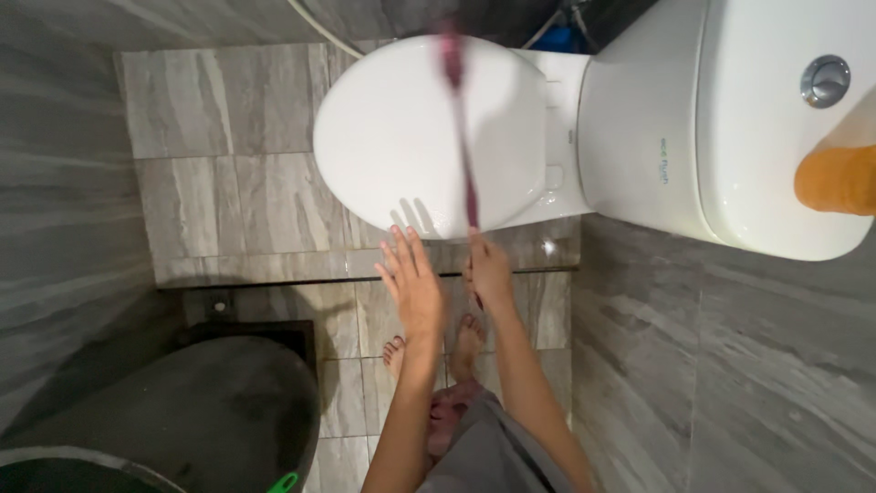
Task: The person scrubs the exterior and interior of a toilet using a long-handled brush, pours cleaning liquid from a bottle onto the toilet, and rinses the area by scooping water from a basin with a plastic dipper.
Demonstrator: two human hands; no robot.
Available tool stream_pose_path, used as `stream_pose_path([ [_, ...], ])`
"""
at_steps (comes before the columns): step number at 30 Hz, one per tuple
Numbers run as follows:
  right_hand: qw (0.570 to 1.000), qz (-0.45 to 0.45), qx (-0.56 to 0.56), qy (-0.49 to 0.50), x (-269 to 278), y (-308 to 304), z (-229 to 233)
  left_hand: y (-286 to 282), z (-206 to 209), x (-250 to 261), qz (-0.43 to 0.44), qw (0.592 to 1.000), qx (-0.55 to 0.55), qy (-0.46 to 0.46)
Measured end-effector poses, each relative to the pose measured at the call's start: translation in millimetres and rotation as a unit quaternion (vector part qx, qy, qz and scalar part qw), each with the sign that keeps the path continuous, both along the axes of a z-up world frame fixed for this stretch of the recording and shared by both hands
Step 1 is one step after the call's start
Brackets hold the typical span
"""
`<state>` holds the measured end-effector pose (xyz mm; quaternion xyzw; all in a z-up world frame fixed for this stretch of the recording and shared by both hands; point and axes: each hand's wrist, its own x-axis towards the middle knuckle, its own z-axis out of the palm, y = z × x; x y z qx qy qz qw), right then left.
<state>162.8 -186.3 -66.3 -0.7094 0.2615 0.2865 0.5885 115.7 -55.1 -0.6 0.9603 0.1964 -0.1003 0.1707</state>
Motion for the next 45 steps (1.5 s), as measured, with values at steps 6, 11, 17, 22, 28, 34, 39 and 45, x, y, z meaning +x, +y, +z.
stream_pose_path([
  [6, 0.992, 0.122, -0.03, 0.016, -5.6, 40.6, 5.1, 25.4, -7.7, -20.0, 0.044, 0.997, -0.062, -0.03],
  [11, 0.999, 0.03, -0.035, -0.023, -0.6, 37.2, -8.9, 43.1, -14.5, -33.2, 0.046, 0.997, -0.022, -0.058],
  [17, 0.999, 0.025, 0.016, 0.026, 14.1, 64.1, 7.5, 58.9, -9.3, -43.1, 0.053, 0.996, -0.042, -0.052],
  [22, 0.989, 0.121, -0.064, -0.048, -3.5, 62.3, 11.4, 62.3, -9.5, -52.9, 0.026, 0.999, 0.0, -0.024],
  [28, 0.989, -0.068, -0.118, 0.06, -85.5, 36.7, 25.0, 62.0, 0.6, -60.9, 0.012, 0.998, -0.039, -0.047],
  [34, 0.978, 0.12, -0.118, -0.124, -147.7, 33.6, -8.1, 58.4, 1.6, -65.5, -0.016, 0.993, -0.032, -0.11],
  [39, 0.988, -0.113, -0.107, 0.014, -149.4, 11.9, -28.0, 67.4, 8.6, -80.2, -0.035, 0.995, -0.016, -0.091],
  [45, 0.986, 0.08, -0.113, -0.091, -146.5, 51.7, -46.8, 71.0, 9.8, -83.1, -0.038, 0.995, -0.032, -0.082],
])
